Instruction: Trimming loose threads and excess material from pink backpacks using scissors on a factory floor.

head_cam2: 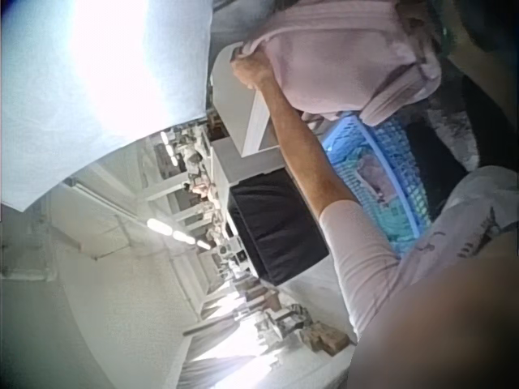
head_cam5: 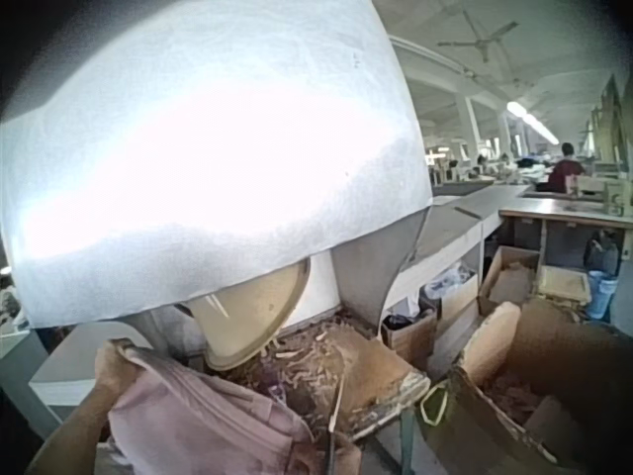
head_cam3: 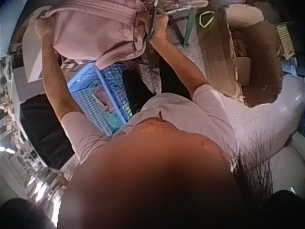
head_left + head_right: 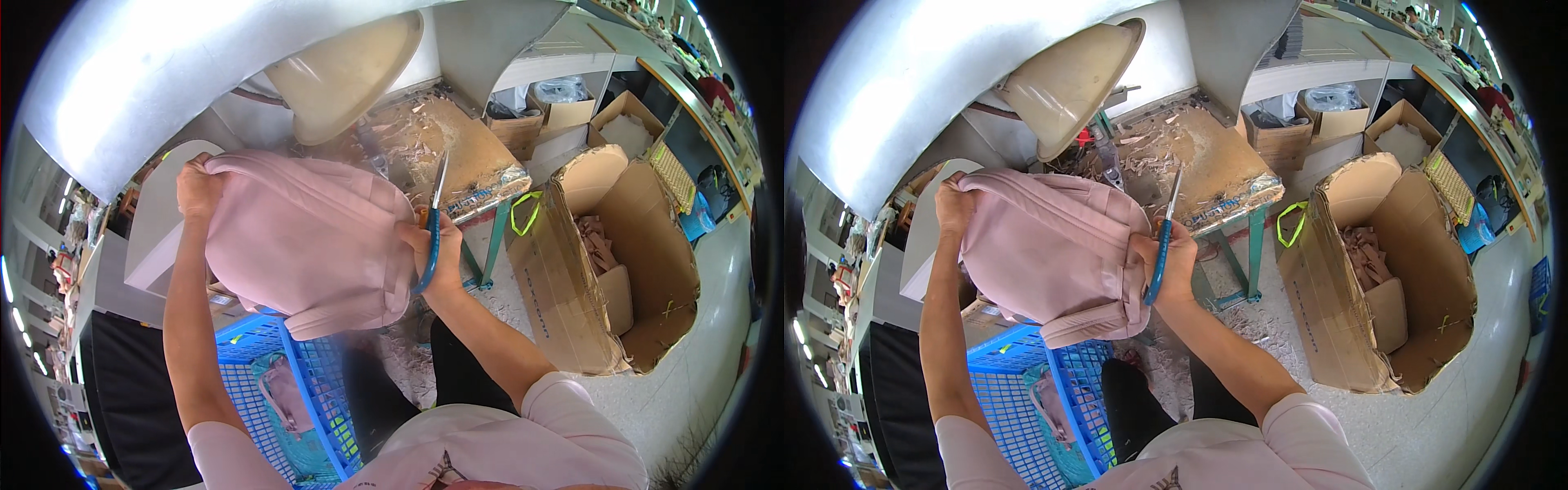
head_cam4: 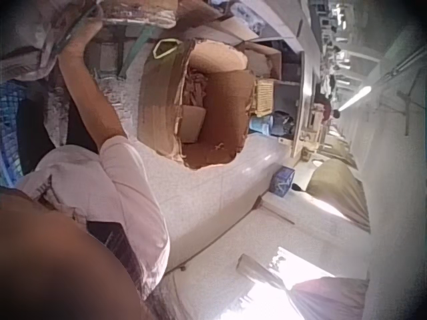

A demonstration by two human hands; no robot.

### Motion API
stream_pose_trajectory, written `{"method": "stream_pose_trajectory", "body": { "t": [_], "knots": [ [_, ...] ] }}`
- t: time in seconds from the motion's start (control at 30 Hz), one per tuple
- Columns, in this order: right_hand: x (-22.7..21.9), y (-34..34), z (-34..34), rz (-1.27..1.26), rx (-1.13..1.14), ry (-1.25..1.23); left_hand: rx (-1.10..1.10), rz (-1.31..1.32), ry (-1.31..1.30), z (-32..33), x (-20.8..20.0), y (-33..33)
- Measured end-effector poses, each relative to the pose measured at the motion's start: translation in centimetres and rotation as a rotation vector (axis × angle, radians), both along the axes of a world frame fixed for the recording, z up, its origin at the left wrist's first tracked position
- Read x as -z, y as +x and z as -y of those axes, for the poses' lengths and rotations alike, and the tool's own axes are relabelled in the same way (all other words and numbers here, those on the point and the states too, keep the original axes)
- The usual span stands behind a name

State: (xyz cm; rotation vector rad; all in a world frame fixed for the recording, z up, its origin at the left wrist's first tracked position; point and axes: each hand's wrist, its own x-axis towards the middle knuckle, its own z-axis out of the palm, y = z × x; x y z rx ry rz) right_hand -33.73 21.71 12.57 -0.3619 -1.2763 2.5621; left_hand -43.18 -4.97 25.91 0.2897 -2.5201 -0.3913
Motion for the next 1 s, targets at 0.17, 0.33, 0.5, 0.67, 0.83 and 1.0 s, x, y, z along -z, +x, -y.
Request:
{"method": "stream_pose_trajectory", "body": {
  "t": [0.17, 0.33, 0.5, 0.67, 0.83, 1.0],
  "knots": [
    [0.8, 0.2, -0.6, 0.023, 0.014, 0.011, 0.050, -0.015, -0.047, -0.9, 0.2, -0.1],
    [1.0, -0.4, -0.7, 0.001, -0.030, 0.026, 0.044, -0.010, -0.044, 0.0, 0.5, 0.0],
    [0.1, -0.2, -0.2, -0.030, -0.022, 0.020, 0.021, 0.012, 0.069, 1.2, 0.4, 0.5],
    [0.2, 0.2, -0.4, -0.014, -0.007, 0.008, 0.000, 0.021, 0.054, 0.4, 0.4, 0.2],
    [-0.1, 1.2, -0.6, 0.039, 0.051, 0.086, 0.025, 0.021, 0.039, -0.6, 0.5, 0.4],
    [0.9, 1.1, -1.3, -0.012, 0.072, 0.146, 0.035, 0.014, 0.020, -0.7, 1.0, 0.6]
  ]
}}
